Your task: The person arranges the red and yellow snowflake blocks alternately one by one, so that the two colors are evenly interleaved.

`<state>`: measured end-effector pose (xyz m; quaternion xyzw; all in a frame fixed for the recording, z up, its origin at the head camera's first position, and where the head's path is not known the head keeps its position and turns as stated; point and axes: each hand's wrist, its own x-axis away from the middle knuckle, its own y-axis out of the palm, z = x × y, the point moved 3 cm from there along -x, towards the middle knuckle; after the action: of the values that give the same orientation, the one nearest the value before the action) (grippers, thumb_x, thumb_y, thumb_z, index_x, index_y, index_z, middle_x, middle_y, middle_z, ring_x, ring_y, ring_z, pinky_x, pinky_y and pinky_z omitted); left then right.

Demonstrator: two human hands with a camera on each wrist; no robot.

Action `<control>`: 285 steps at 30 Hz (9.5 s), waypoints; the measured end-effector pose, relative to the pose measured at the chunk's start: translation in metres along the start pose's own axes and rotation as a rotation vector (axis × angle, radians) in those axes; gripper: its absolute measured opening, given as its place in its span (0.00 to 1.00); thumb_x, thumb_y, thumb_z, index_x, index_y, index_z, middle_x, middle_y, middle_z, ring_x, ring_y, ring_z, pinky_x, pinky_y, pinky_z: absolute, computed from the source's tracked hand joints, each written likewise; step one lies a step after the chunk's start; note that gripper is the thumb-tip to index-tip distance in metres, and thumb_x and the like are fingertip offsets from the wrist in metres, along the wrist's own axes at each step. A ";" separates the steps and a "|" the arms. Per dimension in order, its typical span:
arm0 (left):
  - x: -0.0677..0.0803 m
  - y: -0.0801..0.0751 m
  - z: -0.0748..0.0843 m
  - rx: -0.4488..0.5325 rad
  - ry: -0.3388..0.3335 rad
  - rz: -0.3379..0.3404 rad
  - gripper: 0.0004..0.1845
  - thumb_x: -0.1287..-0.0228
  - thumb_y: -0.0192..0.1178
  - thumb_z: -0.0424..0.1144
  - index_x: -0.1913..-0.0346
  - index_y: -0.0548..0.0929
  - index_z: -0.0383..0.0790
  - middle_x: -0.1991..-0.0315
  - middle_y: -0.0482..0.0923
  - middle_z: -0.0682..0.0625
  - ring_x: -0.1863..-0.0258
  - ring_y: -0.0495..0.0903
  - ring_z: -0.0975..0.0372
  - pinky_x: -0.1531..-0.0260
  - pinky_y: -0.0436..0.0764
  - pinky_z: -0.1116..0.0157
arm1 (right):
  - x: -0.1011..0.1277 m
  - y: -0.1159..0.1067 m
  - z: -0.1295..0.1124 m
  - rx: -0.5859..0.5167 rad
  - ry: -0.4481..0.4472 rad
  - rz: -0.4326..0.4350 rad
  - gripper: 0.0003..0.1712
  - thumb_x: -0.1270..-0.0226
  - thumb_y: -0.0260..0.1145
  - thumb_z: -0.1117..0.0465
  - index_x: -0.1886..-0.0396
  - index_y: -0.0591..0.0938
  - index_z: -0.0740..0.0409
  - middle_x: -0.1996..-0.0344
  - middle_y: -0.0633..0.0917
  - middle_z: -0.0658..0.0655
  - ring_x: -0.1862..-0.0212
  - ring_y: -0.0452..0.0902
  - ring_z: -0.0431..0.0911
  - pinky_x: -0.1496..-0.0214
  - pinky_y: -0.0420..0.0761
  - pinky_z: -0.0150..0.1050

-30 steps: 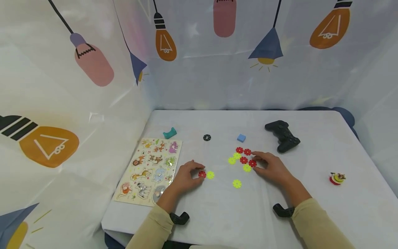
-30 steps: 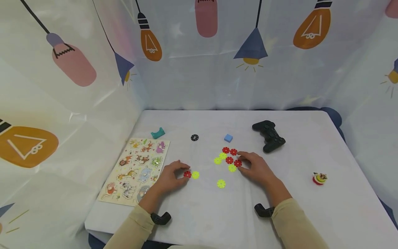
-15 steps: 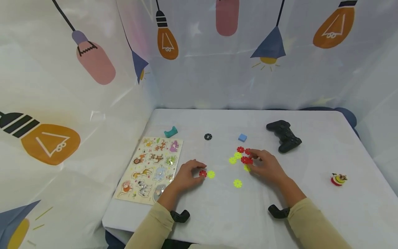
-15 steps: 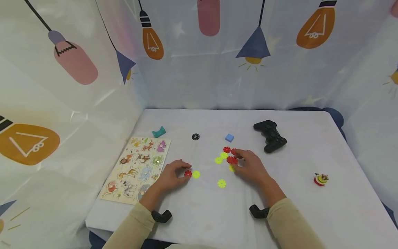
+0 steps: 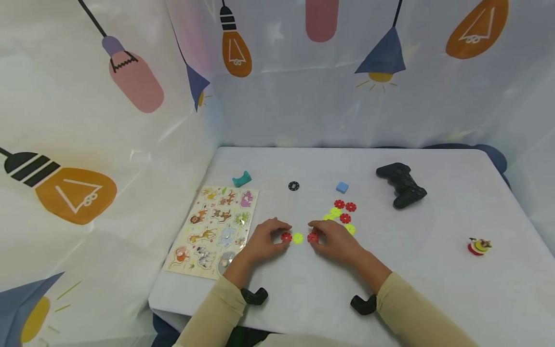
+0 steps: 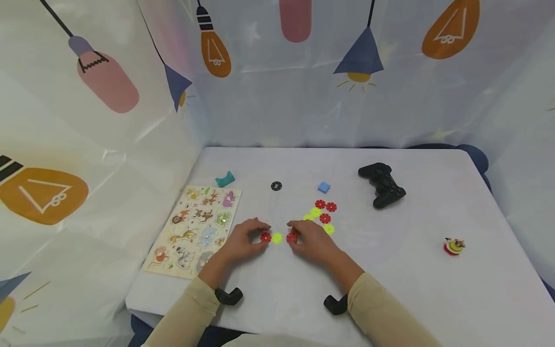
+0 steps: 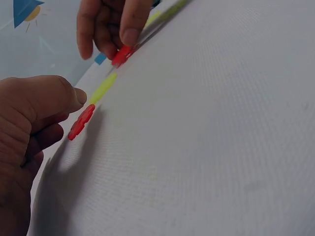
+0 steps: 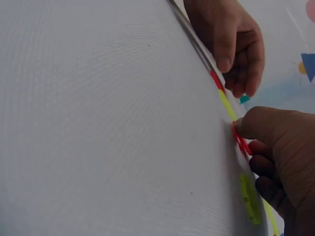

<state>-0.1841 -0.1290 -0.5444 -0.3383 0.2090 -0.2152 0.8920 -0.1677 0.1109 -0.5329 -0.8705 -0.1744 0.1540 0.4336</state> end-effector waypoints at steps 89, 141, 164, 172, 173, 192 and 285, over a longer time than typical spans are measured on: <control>-0.002 0.000 -0.004 0.037 -0.007 0.016 0.18 0.41 0.69 0.37 0.46 0.84 0.45 0.49 0.81 0.57 0.35 0.72 0.56 0.30 0.64 0.58 | 0.011 -0.046 0.072 0.015 0.297 0.174 0.32 0.40 0.74 0.54 0.37 0.77 0.60 0.50 0.83 0.59 0.46 0.74 0.57 0.41 0.75 0.56; -0.006 -0.001 -0.003 0.032 -0.004 0.004 0.18 0.42 0.70 0.37 0.47 0.84 0.45 0.49 0.82 0.56 0.35 0.71 0.57 0.29 0.61 0.60 | 0.042 -0.058 0.082 -0.007 0.119 0.105 0.33 0.41 0.75 0.57 0.36 0.77 0.58 0.48 0.83 0.54 0.44 0.76 0.52 0.41 0.77 0.54; -0.004 -0.003 -0.002 0.046 0.004 0.022 0.19 0.44 0.70 0.36 0.48 0.84 0.45 0.48 0.82 0.55 0.33 0.69 0.52 0.30 0.63 0.56 | 0.065 -0.055 0.061 0.001 0.041 0.126 0.30 0.46 0.78 0.58 0.41 0.81 0.56 0.54 0.83 0.50 0.51 0.77 0.46 0.49 0.81 0.49; -0.003 0.000 -0.001 0.058 -0.027 -0.003 0.20 0.44 0.71 0.35 0.47 0.84 0.46 0.48 0.81 0.55 0.32 0.68 0.53 0.30 0.62 0.57 | 0.065 -0.051 0.061 0.002 0.019 0.121 0.28 0.45 0.77 0.58 0.43 0.82 0.54 0.52 0.84 0.49 0.51 0.77 0.45 0.49 0.81 0.48; -0.003 0.000 -0.001 0.060 -0.027 -0.001 0.19 0.44 0.71 0.35 0.47 0.84 0.46 0.48 0.82 0.55 0.33 0.69 0.53 0.30 0.62 0.57 | 0.065 -0.051 0.061 0.004 0.019 0.122 0.28 0.45 0.77 0.58 0.43 0.82 0.54 0.52 0.84 0.49 0.51 0.77 0.44 0.49 0.81 0.48; -0.005 0.002 -0.001 0.083 -0.012 0.008 0.16 0.42 0.71 0.33 0.50 0.86 0.45 0.53 0.83 0.57 0.34 0.71 0.53 0.30 0.62 0.57 | 0.046 -0.068 0.067 -0.016 0.062 0.174 0.30 0.43 0.76 0.57 0.40 0.79 0.56 0.51 0.83 0.53 0.51 0.78 0.49 0.50 0.82 0.52; -0.008 0.004 -0.008 0.082 0.092 0.021 0.18 0.45 0.72 0.31 0.51 0.85 0.44 0.54 0.83 0.57 0.43 0.78 0.60 0.30 0.63 0.61 | -0.037 -0.042 0.046 0.055 0.060 -0.239 0.35 0.41 0.74 0.57 0.33 0.75 0.53 0.44 0.80 0.52 0.44 0.72 0.49 0.45 0.81 0.48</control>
<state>-0.1935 -0.1257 -0.5506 -0.2892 0.2445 -0.2296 0.8966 -0.2275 0.1505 -0.5207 -0.8354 -0.2596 0.0800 0.4778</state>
